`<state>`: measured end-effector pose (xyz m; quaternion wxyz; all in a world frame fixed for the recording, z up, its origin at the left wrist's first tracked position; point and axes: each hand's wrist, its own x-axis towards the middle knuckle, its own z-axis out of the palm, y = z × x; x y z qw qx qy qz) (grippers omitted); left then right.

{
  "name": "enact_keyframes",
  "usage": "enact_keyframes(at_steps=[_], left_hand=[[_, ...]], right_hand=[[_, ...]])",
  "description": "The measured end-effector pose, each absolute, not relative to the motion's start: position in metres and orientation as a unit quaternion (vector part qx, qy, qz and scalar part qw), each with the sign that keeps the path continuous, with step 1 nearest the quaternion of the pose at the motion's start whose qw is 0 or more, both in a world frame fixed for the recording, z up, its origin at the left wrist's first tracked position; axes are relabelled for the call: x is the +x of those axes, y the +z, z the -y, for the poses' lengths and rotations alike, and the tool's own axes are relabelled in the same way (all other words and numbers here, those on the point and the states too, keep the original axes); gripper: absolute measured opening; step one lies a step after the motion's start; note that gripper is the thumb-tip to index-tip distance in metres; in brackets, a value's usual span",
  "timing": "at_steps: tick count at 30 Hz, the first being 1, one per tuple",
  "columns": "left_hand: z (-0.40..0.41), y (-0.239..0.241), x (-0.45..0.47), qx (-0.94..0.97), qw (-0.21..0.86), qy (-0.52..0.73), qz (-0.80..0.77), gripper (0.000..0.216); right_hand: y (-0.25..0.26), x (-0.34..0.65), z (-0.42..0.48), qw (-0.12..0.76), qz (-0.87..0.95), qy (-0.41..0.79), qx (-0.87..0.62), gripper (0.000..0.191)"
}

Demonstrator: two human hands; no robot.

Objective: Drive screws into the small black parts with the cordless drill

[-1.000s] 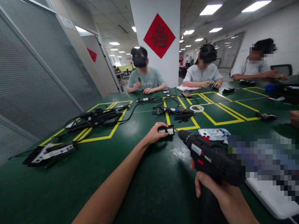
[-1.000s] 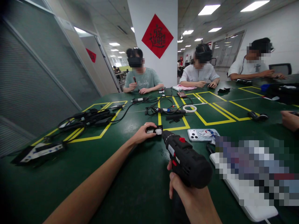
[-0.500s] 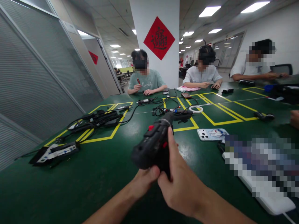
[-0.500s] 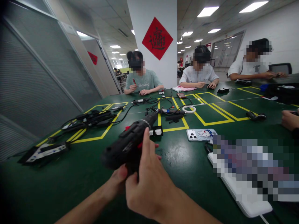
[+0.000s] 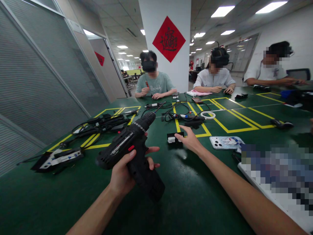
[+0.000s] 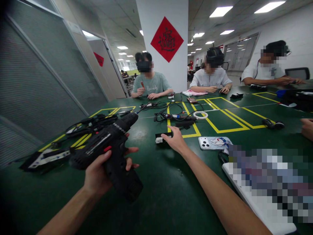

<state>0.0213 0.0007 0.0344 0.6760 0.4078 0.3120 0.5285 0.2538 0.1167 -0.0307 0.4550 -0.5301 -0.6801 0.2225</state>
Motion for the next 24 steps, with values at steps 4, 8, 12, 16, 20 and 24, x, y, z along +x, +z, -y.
enact_keyframes(at_steps=[4,8,12,16,20,24], left_hand=[[-0.004,0.026,0.018,0.427,0.674,0.511,-0.32,0.04],[-0.007,0.02,0.019,0.467,0.639,0.492,-0.361,0.041],[-0.009,0.018,0.022,0.494,0.597,0.495,-0.393,0.044],[-0.007,0.015,0.024,0.502,0.597,0.489,-0.392,0.038],[-0.006,0.012,0.025,0.514,0.601,0.462,-0.401,0.031],[-0.001,0.016,0.026,0.518,0.606,0.434,-0.421,0.03]], right_hand=[[-0.053,0.25,-0.117,0.461,0.67,0.28,-0.51,0.054],[-0.055,0.246,-0.112,0.477,0.681,0.273,-0.483,0.05],[-0.057,0.244,-0.115,0.465,0.689,0.265,-0.489,0.044],[-0.06,0.245,-0.119,0.46,0.692,0.262,-0.491,0.042],[-0.063,0.249,-0.126,0.462,0.688,0.265,-0.492,0.043],[-0.07,0.253,-0.136,0.464,0.684,0.264,-0.498,0.045]])
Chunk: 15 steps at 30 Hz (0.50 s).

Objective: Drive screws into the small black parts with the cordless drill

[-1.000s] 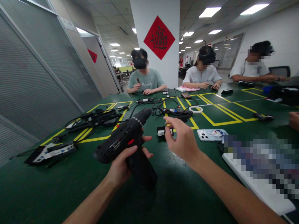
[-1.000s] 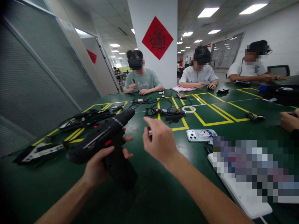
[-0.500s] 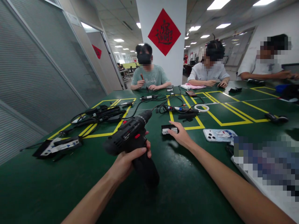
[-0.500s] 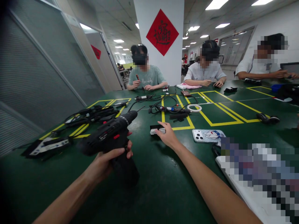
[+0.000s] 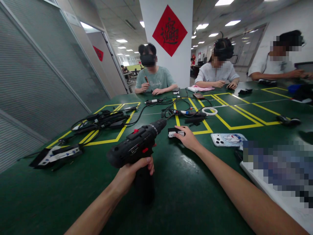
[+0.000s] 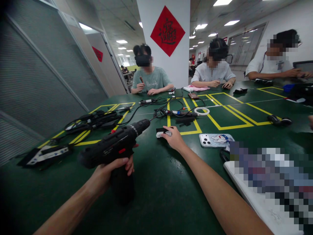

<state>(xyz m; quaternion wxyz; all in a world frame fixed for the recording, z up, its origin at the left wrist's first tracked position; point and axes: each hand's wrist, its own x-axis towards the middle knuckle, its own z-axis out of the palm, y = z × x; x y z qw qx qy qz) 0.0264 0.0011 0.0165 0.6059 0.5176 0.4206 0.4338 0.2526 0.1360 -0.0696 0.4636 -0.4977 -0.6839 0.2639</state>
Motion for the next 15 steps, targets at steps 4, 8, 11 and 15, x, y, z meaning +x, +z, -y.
enact_keyframes(at_steps=[4,8,11,15], left_hand=[[0.011,0.024,0.031,0.491,0.655,0.395,-0.418,0.031],[0.024,0.03,0.038,0.49,0.649,0.36,-0.457,0.029],[0.028,0.034,0.041,0.499,0.622,0.355,-0.488,0.028],[0.029,0.037,0.04,0.496,0.602,0.332,-0.53,0.034]], right_hand=[[-0.076,0.254,-0.142,0.465,0.69,0.263,-0.489,0.045],[-0.079,0.254,-0.143,0.462,0.695,0.263,-0.485,0.045],[-0.079,0.254,-0.143,0.462,0.694,0.257,-0.489,0.045],[-0.076,0.257,-0.145,0.452,0.697,0.246,-0.499,0.045]])
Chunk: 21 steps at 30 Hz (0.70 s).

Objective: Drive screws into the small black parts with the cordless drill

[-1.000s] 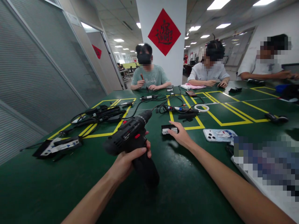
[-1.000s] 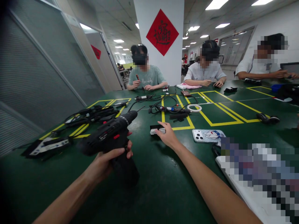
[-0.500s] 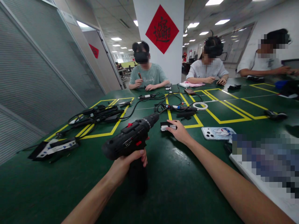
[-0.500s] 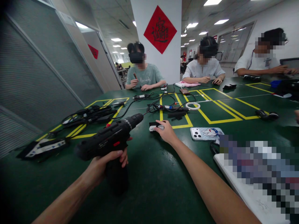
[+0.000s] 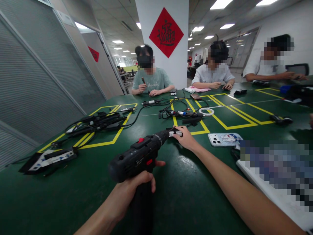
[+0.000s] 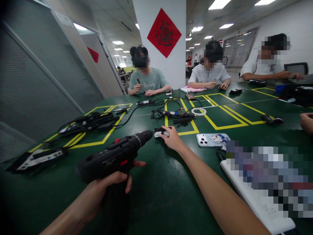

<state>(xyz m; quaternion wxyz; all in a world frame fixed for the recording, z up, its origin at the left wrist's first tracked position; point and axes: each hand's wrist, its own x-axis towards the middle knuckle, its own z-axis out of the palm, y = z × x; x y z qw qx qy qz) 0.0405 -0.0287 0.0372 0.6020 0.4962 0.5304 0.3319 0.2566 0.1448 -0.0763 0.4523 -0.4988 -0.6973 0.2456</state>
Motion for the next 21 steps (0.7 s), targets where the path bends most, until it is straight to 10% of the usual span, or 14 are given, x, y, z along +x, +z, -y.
enact_keyframes(at_steps=[21], left_hand=[[0.023,0.028,0.038,0.498,0.63,0.316,-0.506,0.027]], right_hand=[[-0.078,0.26,-0.148,0.456,0.705,0.209,-0.501,0.043]])
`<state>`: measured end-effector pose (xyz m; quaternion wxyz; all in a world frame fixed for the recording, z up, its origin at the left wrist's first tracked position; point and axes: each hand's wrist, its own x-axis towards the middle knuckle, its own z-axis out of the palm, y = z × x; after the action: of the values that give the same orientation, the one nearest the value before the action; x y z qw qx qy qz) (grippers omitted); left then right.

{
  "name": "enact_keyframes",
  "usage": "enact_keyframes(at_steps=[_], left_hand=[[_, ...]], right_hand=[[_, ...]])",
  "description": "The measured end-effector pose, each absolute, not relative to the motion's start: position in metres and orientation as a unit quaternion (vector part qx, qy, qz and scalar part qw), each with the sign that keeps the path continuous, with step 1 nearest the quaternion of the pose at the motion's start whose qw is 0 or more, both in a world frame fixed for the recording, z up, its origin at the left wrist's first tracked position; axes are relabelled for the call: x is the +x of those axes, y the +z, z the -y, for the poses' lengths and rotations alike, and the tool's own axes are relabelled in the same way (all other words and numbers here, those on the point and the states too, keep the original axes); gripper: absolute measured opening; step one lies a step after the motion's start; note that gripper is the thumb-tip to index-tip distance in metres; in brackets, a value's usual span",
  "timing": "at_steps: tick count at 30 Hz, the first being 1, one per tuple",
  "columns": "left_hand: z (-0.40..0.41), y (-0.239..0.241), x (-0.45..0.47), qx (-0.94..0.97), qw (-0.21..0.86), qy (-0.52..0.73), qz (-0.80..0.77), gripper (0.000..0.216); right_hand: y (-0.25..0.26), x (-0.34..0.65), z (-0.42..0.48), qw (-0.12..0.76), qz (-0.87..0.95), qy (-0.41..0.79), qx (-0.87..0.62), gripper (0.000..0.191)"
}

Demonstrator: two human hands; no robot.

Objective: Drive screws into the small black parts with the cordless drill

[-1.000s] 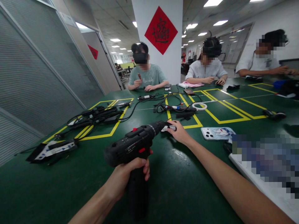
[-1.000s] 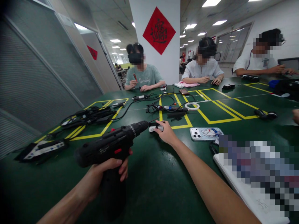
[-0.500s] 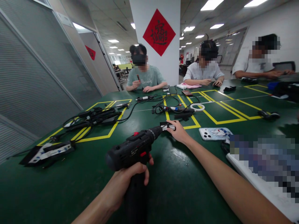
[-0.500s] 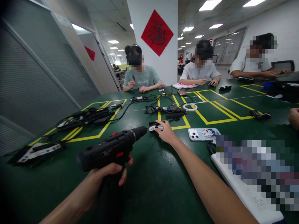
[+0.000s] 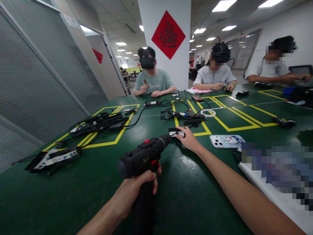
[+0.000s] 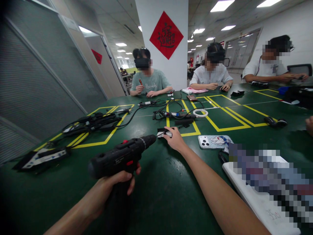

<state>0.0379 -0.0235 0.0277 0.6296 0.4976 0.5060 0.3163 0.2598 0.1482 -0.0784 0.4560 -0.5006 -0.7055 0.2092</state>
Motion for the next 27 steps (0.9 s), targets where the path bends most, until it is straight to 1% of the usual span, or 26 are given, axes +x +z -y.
enact_keyframes(at_steps=[6,14,22,27], left_hand=[[0.0226,0.0221,0.0375,0.494,0.627,0.327,-0.507,0.023],[0.0223,0.0253,0.0384,0.487,0.629,0.318,-0.516,0.024],[0.0218,0.0185,0.0372,0.491,0.622,0.336,-0.509,0.023],[0.0205,0.0234,0.0416,0.465,0.623,0.366,-0.512,0.019]], right_hand=[[-0.0758,0.2603,-0.1462,0.452,0.706,0.216,-0.501,0.043],[-0.0769,0.2597,-0.1468,0.456,0.705,0.216,-0.498,0.043],[-0.0763,0.258,-0.1456,0.446,0.712,0.222,-0.496,0.044],[-0.0765,0.254,-0.1512,0.438,0.725,0.216,-0.486,0.045]])
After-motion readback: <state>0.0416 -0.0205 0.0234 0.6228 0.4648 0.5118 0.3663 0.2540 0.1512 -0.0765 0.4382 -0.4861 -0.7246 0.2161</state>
